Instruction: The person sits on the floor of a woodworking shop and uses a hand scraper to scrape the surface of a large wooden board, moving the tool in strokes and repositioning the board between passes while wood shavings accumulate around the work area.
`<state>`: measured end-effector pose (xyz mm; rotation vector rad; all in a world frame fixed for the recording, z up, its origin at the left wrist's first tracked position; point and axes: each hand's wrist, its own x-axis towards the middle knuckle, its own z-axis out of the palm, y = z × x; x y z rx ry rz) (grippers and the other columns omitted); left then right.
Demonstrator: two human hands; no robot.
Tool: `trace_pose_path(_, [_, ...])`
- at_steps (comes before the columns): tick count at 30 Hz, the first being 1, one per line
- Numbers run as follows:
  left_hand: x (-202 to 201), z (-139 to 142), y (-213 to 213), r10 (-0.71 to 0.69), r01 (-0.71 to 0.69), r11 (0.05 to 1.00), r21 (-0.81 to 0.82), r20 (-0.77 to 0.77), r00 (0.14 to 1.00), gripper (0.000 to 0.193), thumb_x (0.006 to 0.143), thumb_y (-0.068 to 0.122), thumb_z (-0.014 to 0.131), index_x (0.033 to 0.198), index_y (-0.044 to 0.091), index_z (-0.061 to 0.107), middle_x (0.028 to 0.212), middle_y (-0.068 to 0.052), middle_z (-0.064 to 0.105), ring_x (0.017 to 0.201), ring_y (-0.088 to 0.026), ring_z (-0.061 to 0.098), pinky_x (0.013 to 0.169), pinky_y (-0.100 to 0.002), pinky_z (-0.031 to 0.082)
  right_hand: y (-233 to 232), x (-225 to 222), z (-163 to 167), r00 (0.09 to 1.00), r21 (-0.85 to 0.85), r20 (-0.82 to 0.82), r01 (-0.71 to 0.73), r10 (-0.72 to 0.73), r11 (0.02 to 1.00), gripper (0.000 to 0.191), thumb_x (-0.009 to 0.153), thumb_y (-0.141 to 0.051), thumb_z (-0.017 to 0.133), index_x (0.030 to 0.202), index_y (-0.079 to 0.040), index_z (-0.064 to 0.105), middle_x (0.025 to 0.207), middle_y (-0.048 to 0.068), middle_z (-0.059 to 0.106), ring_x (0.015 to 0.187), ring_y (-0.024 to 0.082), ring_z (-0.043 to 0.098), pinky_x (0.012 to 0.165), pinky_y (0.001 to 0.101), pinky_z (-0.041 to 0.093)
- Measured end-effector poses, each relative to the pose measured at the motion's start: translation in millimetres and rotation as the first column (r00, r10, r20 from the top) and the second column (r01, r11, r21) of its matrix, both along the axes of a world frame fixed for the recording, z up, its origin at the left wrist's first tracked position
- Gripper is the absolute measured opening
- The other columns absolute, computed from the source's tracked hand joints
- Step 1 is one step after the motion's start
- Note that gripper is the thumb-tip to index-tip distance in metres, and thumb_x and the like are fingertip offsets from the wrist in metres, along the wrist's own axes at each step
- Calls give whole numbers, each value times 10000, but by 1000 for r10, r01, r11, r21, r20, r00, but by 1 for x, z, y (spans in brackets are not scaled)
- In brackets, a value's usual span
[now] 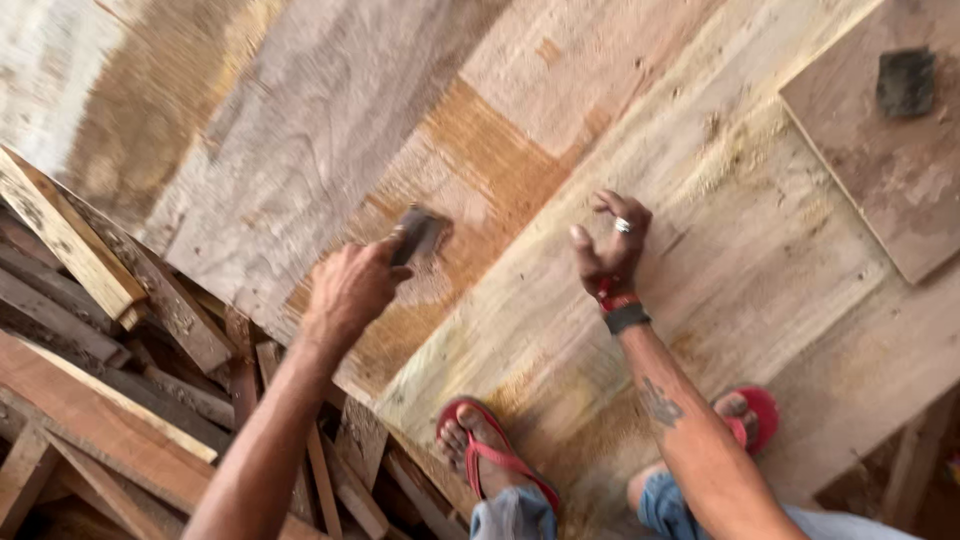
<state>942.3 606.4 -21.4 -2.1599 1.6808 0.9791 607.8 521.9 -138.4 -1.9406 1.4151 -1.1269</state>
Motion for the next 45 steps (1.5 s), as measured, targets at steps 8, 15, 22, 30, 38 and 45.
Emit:
trace_pose_path(8, [6,18,49,-101,78,970,229,93,990,367,1031,349,589,1337,152,637,794,-77,713,484,-96,566,399,-284,485,-1,10,14,991,-45,-129,-51,44,998,464,892,-303,696,1290,-77,617,1033,73,622,1131,284,485,1046,476,410])
trace_pose_path(15, [-8,48,46,17,-20,993,117,27,999,536,941,391,653,1444,251,532,869,-148,744,661,-306,676,549,-456,546,-2,18,24,986,-53,-159,-58,49,997,414,864,-321,705,1214,-109,646,1067,72,653,1120,297,545,1065,481,432])
trace_pose_path(22, [-49,41,29,404,-411,910,56,-341,849,602,927,315,750,1495,260,559,576,-215,580,514,-303,576,489,-416,456,-10,6,38,993,-108,-107,-69,58,992,408,814,-359,723,1157,-148,654,1126,81,677,1132,313,595,1072,487,461])
trace_pose_path(30, [-70,-4,71,642,-689,625,367,-743,187,551,950,187,533,1496,126,492,537,-32,506,392,-123,424,368,-286,329,-113,-121,86,372,-118,-465,-925,804,361,380,969,-345,653,1342,-276,662,1204,99,725,1227,312,602,993,428,509])
trace_pose_path(38, [-121,10,71,418,-461,859,221,-823,384,462,1030,159,471,1483,69,458,781,-93,705,691,-144,678,618,-273,565,-111,-341,122,754,528,-634,262,170,808,451,983,-416,682,1378,-198,660,1207,114,723,1020,248,685,896,438,534])
trace_pose_path(45, [-216,52,50,618,-568,774,282,-536,575,490,1032,259,439,1516,208,491,839,-64,735,564,-149,616,522,-336,545,-36,-398,-8,633,101,-420,744,-650,660,603,824,-219,926,1286,15,617,1198,216,635,1111,346,582,922,450,458])
